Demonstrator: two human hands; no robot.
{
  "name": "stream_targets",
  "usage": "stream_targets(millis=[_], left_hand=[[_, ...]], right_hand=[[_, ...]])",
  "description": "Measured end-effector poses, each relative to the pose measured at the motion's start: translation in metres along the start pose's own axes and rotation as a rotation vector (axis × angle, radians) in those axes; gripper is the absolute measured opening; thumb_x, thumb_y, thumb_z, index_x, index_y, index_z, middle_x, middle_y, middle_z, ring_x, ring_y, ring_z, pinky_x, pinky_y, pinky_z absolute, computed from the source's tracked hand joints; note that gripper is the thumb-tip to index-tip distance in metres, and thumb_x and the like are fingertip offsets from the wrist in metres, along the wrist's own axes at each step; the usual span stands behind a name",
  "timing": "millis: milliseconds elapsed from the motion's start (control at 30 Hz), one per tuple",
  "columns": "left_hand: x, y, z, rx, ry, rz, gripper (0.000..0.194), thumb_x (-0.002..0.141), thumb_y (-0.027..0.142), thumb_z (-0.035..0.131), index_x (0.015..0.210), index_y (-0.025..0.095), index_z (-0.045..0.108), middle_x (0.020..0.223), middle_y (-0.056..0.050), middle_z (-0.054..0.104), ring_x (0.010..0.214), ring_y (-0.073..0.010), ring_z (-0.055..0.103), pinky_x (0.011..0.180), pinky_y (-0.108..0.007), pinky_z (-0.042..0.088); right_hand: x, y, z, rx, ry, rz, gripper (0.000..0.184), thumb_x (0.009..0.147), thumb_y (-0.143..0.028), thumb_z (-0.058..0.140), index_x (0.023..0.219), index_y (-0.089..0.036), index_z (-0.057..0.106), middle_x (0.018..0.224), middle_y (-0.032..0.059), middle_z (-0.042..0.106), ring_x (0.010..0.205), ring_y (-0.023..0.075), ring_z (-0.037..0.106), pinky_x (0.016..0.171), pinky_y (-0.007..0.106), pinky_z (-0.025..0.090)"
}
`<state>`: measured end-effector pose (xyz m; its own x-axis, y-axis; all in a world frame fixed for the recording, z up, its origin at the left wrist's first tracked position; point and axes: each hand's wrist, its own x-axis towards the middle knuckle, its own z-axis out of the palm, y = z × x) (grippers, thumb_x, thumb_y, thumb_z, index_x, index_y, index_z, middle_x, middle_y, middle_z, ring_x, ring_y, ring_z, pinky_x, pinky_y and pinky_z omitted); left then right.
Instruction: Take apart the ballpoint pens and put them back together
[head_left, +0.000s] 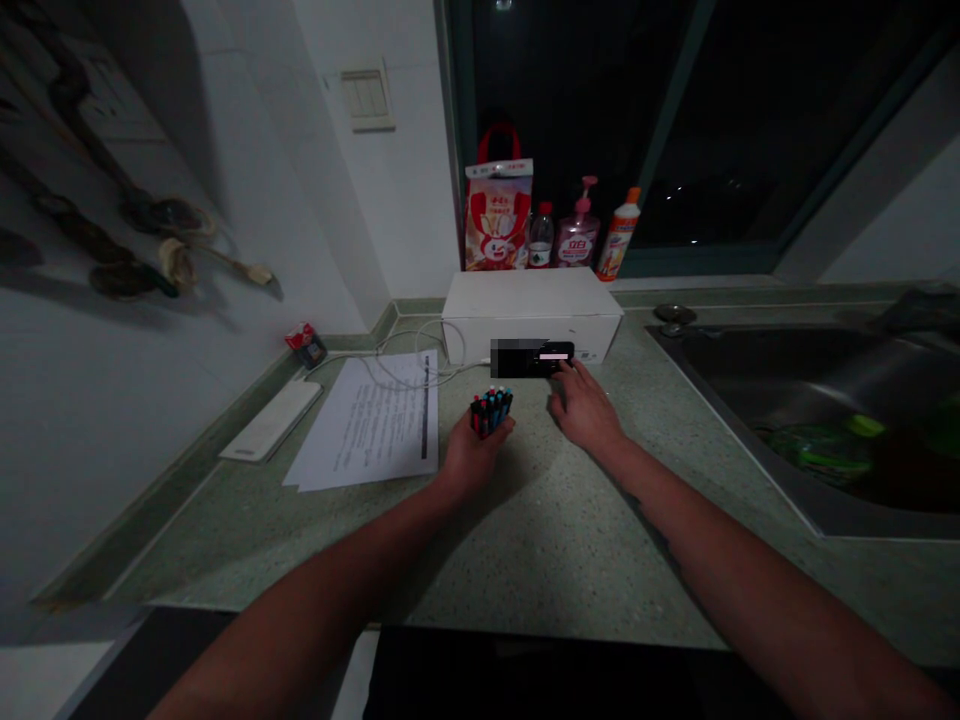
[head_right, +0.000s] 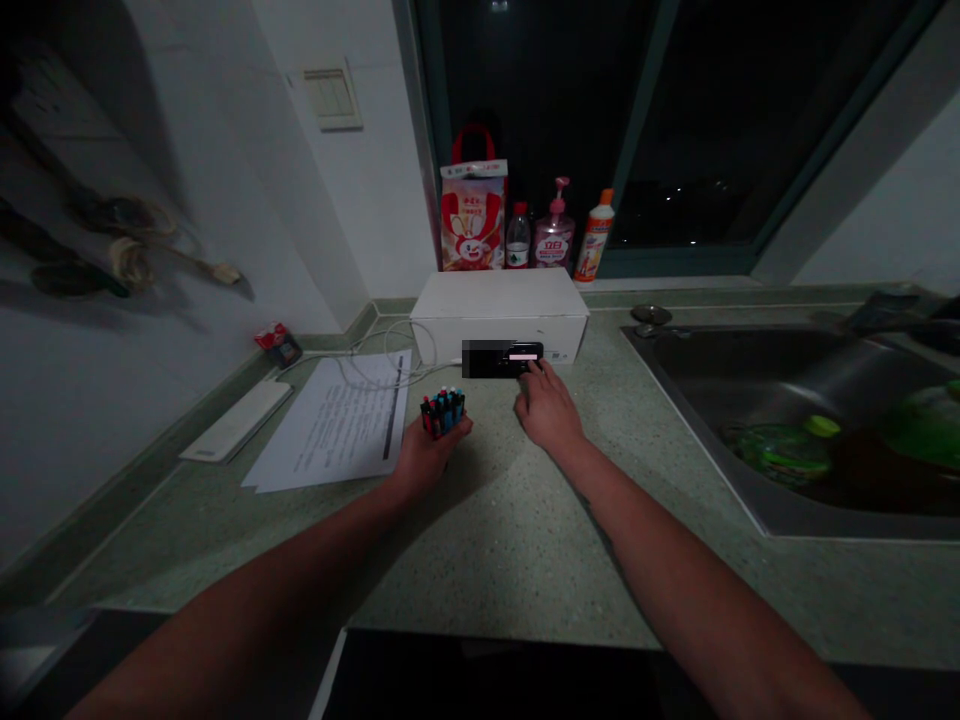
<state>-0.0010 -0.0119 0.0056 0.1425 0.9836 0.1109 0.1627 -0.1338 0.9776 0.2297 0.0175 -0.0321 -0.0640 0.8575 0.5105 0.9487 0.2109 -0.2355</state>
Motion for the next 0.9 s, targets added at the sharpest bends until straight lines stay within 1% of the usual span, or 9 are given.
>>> stream_targets(millis=[133, 300, 433, 633, 767, 900], left_hand=[[0.0004, -0.0014, -0.0003, 0.003, 0.001, 0.004, 0.021, 0.080, 0.036, 0.072, 0.088, 0.017, 0.068, 0.081, -0.003, 0.070, 0.077, -0.0209, 0.064, 0.076, -0.035, 0.049], [0.0009, -0.0028, -0.0001, 0.007, -0.001, 0.006, 0.021, 0.079, 0.036, 0.072, 0.087, 0.017, 0.068, 0.082, -0.004, 0.070, 0.077, -0.0208, 0.064, 0.076, -0.034, 0.049], [0.0002, -0.0015, -0.0002, 0.008, 0.006, 0.003, 0.021, 0.079, 0.036, 0.071, 0.088, 0.017, 0.068, 0.082, -0.004, 0.070, 0.077, -0.0209, 0.065, 0.077, -0.034, 0.049], [-0.0003, -0.0001, 0.0005, 0.002, 0.001, -0.008, 0.022, 0.079, 0.037, 0.071, 0.088, 0.017, 0.068, 0.082, -0.004, 0.070, 0.076, -0.0211, 0.064, 0.075, -0.035, 0.049], [-0.0010, 0.0031, 0.0001, 0.013, 0.012, -0.023, 0.021, 0.079, 0.036, 0.072, 0.089, 0.018, 0.069, 0.084, -0.005, 0.072, 0.079, -0.0224, 0.065, 0.078, -0.037, 0.050], [-0.0014, 0.0040, -0.0008, 0.017, -0.004, -0.007, 0.019, 0.080, 0.035, 0.071, 0.088, 0.018, 0.068, 0.084, -0.005, 0.072, 0.080, -0.0221, 0.065, 0.080, -0.037, 0.050]], right_hand=[[-0.0003, -0.0016, -0.0019, -0.010, 0.008, 0.011, 0.038, 0.089, -0.017, 0.051, 0.124, -0.005, 0.062, 0.148, 0.0225, 0.053, 0.146, 0.0359, 0.037, 0.120, 0.051, 0.035], [-0.0006, -0.0028, -0.0045, -0.013, 0.031, 0.019, 0.036, 0.087, -0.014, 0.050, 0.121, -0.009, 0.063, 0.142, 0.0204, 0.059, 0.143, 0.0342, 0.042, 0.118, 0.051, 0.038], [-0.0009, -0.0023, -0.0048, -0.023, 0.029, 0.011, 0.034, 0.087, -0.013, 0.049, 0.117, -0.011, 0.065, 0.138, 0.0193, 0.062, 0.141, 0.0333, 0.044, 0.117, 0.049, 0.039], [-0.0008, -0.0015, -0.0041, -0.023, 0.020, -0.001, 0.032, 0.087, -0.013, 0.050, 0.114, -0.011, 0.066, 0.138, 0.0187, 0.063, 0.141, 0.0329, 0.044, 0.118, 0.048, 0.038], [-0.0011, -0.0013, -0.0041, -0.015, 0.013, -0.005, 0.032, 0.087, -0.013, 0.050, 0.114, -0.012, 0.066, 0.137, 0.0180, 0.063, 0.142, 0.0326, 0.043, 0.117, 0.049, 0.039], [-0.0013, -0.0015, -0.0045, -0.014, 0.004, -0.007, 0.032, 0.087, -0.013, 0.049, 0.114, -0.011, 0.066, 0.137, 0.0186, 0.063, 0.143, 0.0326, 0.043, 0.117, 0.050, 0.039]])
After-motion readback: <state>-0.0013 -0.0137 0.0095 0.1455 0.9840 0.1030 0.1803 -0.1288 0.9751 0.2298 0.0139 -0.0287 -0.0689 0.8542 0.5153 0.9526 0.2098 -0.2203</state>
